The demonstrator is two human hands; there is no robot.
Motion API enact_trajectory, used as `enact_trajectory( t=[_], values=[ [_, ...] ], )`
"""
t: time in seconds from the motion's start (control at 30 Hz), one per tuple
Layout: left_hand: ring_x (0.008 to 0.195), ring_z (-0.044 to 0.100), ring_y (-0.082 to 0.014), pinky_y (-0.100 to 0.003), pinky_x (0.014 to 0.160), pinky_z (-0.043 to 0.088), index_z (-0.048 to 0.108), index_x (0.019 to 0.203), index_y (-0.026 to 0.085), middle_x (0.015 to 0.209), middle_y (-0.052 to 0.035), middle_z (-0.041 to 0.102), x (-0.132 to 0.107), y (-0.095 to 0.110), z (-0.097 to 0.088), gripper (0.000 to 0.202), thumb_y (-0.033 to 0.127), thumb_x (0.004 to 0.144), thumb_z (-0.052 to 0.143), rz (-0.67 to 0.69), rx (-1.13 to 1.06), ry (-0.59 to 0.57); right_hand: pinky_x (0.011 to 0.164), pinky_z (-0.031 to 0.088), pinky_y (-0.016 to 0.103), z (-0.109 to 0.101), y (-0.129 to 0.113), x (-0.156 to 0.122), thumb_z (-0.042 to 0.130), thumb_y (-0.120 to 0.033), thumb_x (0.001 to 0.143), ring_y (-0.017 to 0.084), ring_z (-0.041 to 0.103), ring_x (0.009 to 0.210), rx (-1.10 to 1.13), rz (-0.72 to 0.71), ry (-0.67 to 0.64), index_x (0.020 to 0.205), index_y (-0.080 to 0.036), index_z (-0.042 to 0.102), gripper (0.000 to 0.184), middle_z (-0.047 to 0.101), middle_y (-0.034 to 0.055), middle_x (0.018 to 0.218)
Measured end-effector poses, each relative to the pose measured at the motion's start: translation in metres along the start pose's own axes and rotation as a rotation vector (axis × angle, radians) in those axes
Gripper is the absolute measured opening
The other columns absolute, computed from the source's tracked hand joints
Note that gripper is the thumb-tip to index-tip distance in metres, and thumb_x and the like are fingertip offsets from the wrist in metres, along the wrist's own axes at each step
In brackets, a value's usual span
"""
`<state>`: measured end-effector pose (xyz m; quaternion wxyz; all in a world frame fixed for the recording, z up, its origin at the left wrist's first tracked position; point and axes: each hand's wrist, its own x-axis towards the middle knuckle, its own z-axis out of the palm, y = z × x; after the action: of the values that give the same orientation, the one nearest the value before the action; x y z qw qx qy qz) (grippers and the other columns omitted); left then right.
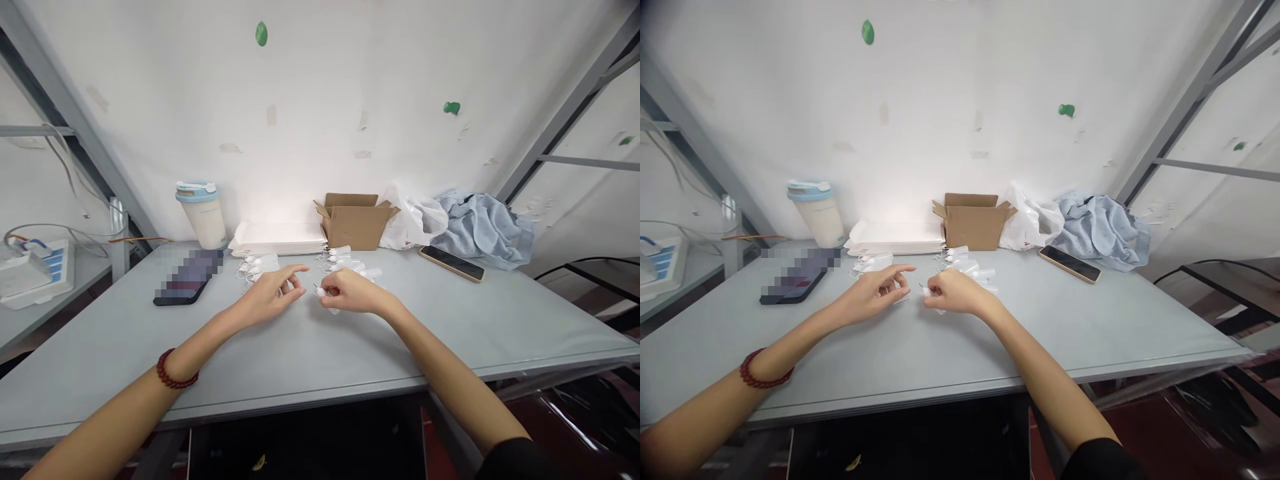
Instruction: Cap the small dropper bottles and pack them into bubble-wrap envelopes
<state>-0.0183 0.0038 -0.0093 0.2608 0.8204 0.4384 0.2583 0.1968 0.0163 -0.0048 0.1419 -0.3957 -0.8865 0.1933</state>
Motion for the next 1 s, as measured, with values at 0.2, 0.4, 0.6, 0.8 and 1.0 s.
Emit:
enact_trajectory(
  t=[0.2,0.4,0.6,0.8,1.0],
  values=[
    [0.056,0.055,-0.0129,-0.025,0.057,0.043,0.061,0.099,0.017,0.082,-0.0038,0.066,0.002,0.004,0.002,0.039,0.046,0.088,0.037,-0.053,-0.064,0.062,0.054,0.024,0.024,0.008,-0.008,0.002,0.055,-0.024,0.074,0.009,0.035,0.056,-0.129,-0.018,-0.002,0.059,-0.016,0.047,0.018,0.045,-0.0014,0.064],
    [0.052,0.054,-0.0129,-0.023,0.052,0.041,0.062,0.078,0.017,0.059,0.0001,0.06,0.004,-0.002,0.002,0.03,0.043,0.083,0.048,-0.082,-0.168,0.021,0.054,0.024,0.024,0.012,-0.01,0.004,0.051,-0.024,0.081,0.009,0.035,0.055,-0.193,-0.023,0.012,0.065,-0.016,0.052,0.019,0.048,0.0005,0.067],
    [0.046,0.053,-0.0115,-0.024,0.051,0.043,0.06,0.067,0.016,0.052,0.0005,0.058,0.007,-0.001,0.002,0.03,0.043,0.078,0.058,-0.214,-0.423,0.046,0.054,0.022,0.025,0.014,-0.009,0.006,0.038,-0.028,0.091,0.01,0.035,0.053,-0.163,0.017,0.114,0.069,-0.017,0.045,0.025,0.047,-0.0008,0.061],
    [0.05,0.053,-0.0105,-0.024,0.053,0.044,0.063,0.066,0.014,0.054,-0.0005,0.059,0.007,0.0,0.0,0.03,0.043,0.07,0.07,-0.26,-0.671,0.112,0.056,0.027,0.025,0.017,-0.013,0.005,0.032,-0.029,0.093,0.011,0.039,0.057,-0.066,-0.014,0.154,0.074,-0.019,0.041,0.024,0.047,-0.0006,0.066],
    [0.058,0.053,-0.0096,-0.022,0.052,0.043,0.067,0.073,0.014,0.071,-0.0027,0.062,0.006,-0.002,0.002,0.027,0.039,0.069,0.073,-0.26,-0.79,0.129,0.056,0.028,0.024,0.02,-0.015,0.005,0.031,-0.028,0.093,0.011,0.039,0.056,0.018,-0.039,0.173,0.074,-0.02,0.038,0.022,0.046,-0.0018,0.064]
  ],
)
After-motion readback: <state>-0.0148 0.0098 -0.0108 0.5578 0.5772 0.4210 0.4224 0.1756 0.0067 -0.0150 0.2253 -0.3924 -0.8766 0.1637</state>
